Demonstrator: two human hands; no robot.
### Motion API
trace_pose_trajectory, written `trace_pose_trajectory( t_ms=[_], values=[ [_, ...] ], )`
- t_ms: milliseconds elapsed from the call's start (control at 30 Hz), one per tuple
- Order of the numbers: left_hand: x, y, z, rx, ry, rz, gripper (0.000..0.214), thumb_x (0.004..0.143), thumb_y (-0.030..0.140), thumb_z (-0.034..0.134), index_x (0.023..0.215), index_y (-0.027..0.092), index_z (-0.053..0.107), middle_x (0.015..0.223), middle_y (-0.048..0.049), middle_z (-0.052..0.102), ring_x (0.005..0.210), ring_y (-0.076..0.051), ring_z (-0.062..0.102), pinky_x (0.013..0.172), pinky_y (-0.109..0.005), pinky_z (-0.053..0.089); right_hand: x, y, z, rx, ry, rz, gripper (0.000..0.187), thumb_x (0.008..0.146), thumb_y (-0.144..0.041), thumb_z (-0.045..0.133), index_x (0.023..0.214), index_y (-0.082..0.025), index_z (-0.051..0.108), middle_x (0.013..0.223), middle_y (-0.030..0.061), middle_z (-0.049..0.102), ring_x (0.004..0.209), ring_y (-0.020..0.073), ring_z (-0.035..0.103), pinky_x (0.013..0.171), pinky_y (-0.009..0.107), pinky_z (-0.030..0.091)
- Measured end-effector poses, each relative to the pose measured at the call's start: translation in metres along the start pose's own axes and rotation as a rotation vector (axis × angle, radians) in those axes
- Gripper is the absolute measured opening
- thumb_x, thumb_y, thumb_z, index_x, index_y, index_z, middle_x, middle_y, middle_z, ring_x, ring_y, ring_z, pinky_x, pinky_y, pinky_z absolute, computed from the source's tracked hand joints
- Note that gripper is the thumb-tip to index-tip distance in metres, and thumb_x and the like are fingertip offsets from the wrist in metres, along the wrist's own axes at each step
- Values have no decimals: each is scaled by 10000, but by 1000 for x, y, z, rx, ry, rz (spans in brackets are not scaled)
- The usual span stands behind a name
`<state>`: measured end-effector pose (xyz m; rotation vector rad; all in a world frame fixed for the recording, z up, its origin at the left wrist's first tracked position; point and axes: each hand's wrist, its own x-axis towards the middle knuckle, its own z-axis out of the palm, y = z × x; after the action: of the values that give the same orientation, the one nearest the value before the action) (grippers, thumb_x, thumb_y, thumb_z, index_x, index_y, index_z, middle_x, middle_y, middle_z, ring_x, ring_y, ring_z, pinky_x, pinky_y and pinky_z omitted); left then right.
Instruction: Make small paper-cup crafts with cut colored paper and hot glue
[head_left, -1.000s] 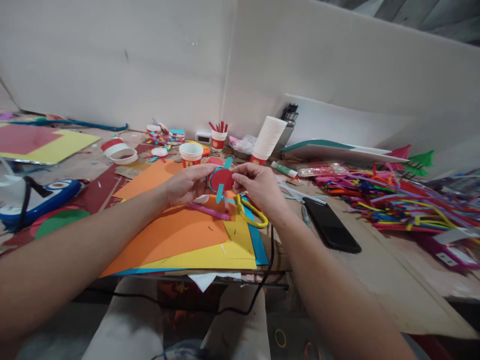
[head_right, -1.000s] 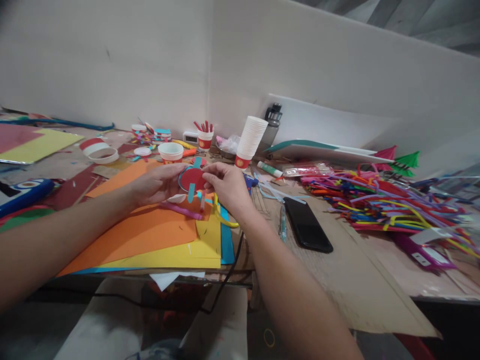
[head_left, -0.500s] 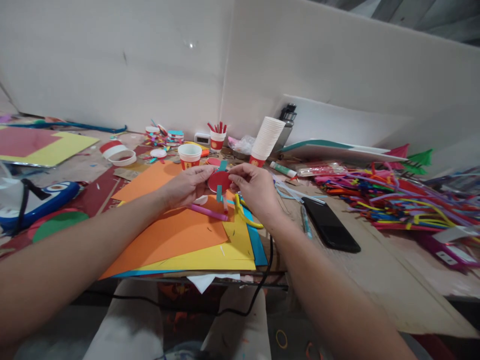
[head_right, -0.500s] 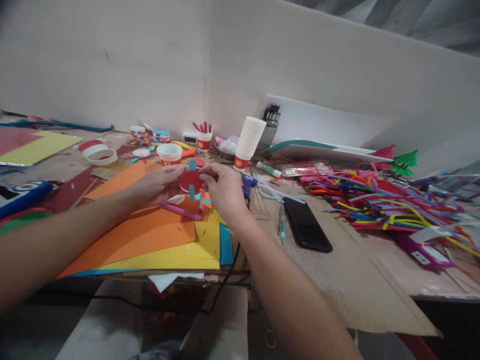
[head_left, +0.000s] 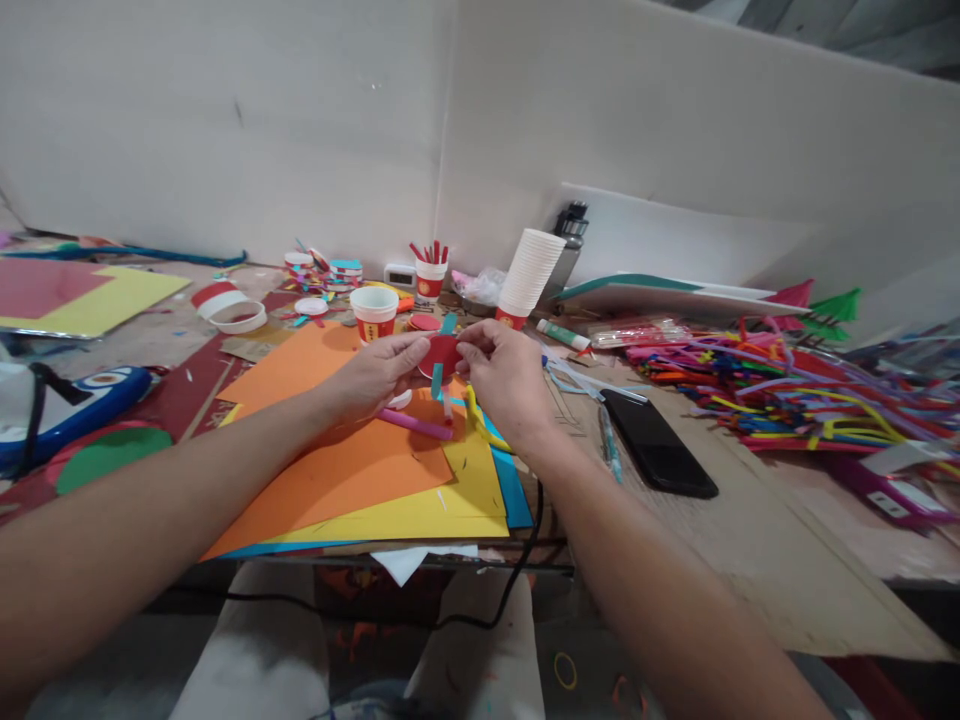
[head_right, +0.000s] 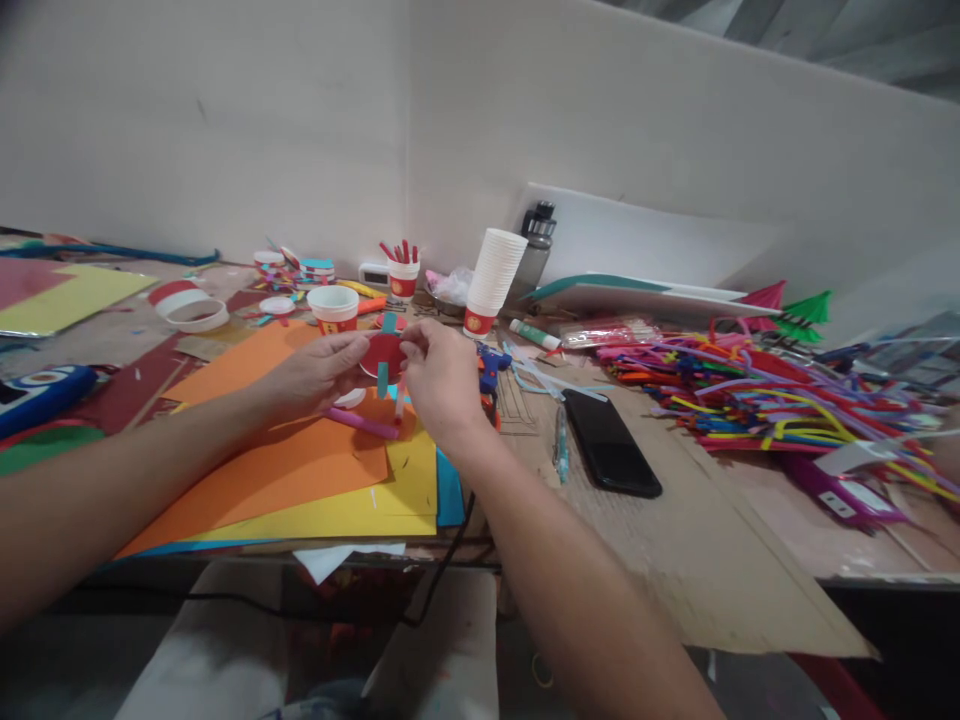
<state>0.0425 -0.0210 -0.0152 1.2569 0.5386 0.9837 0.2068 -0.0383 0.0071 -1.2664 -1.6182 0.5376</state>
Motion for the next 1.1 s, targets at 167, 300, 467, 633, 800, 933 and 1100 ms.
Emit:
trace_pose_trajectory(
  t_ms=[167, 300, 467, 633, 800, 933, 1100],
  values=[
    [0, 0, 1, -11, 25, -6, 401, 836, 443, 668, 1093, 135, 693, 1024, -117, 721, 986, -230, 676, 842, -326, 531, 0, 0, 0, 9, 16, -9, 81, 813, -151, 561, 796, -207, 617, 712, 9, 668, 627, 149, 655, 635, 287, 517],
    [1, -1, -1, -40, 18, 13, 397, 827, 424, 685, 1090, 127, 688, 1031, -122, 719, 1041, -246, 661, 895, -364, 525, 1, 0, 0, 30, 7, -15, 81, 817, -151, 568, 792, -205, 623, 702, 8, 669, 621, 147, 658, 610, 273, 522],
    [2, -2, -2, -21, 11, 19, 414, 821, 438, 688, 1099, 131, 690, 1038, -120, 720, 1040, -249, 666, 903, -356, 518, 2, -2, -2, 14, -14, -4, 85, 809, -139, 574, 777, -201, 623, 670, 2, 658, 596, 142, 652, 584, 257, 510],
    [3, -2, -2, -17, 20, 44, 431, 803, 442, 706, 1097, 126, 693, 1026, -121, 723, 1028, -252, 671, 897, -349, 510, 3, -5, -4, 5, -28, 19, 92, 798, -138, 568, 759, -198, 626, 643, 2, 646, 563, 141, 635, 562, 258, 495],
    [1, -1, -2, -15, 29, 15, 401, 819, 425, 693, 1083, 124, 691, 1029, -121, 722, 982, -235, 682, 879, -342, 514, 3, -4, -4, 61, -46, 45, 77, 805, -146, 592, 760, -198, 627, 613, -4, 634, 539, 134, 626, 528, 243, 484],
    [-2, 0, -2, -19, 35, 4, 376, 842, 416, 667, 1087, 131, 690, 1053, -116, 719, 970, -225, 682, 868, -331, 520, 3, 0, -2, 45, -41, 4, 64, 809, -163, 605, 770, -196, 645, 653, -1, 652, 586, 135, 622, 577, 254, 489],
    [-2, 0, -2, -15, 18, 42, 395, 834, 428, 673, 1103, 138, 694, 1029, -118, 723, 998, -235, 672, 892, -345, 513, 1, 3, -1, -119, 30, -119, 75, 819, -179, 596, 802, -206, 664, 788, 20, 674, 746, 162, 610, 735, 319, 482]
  ],
)
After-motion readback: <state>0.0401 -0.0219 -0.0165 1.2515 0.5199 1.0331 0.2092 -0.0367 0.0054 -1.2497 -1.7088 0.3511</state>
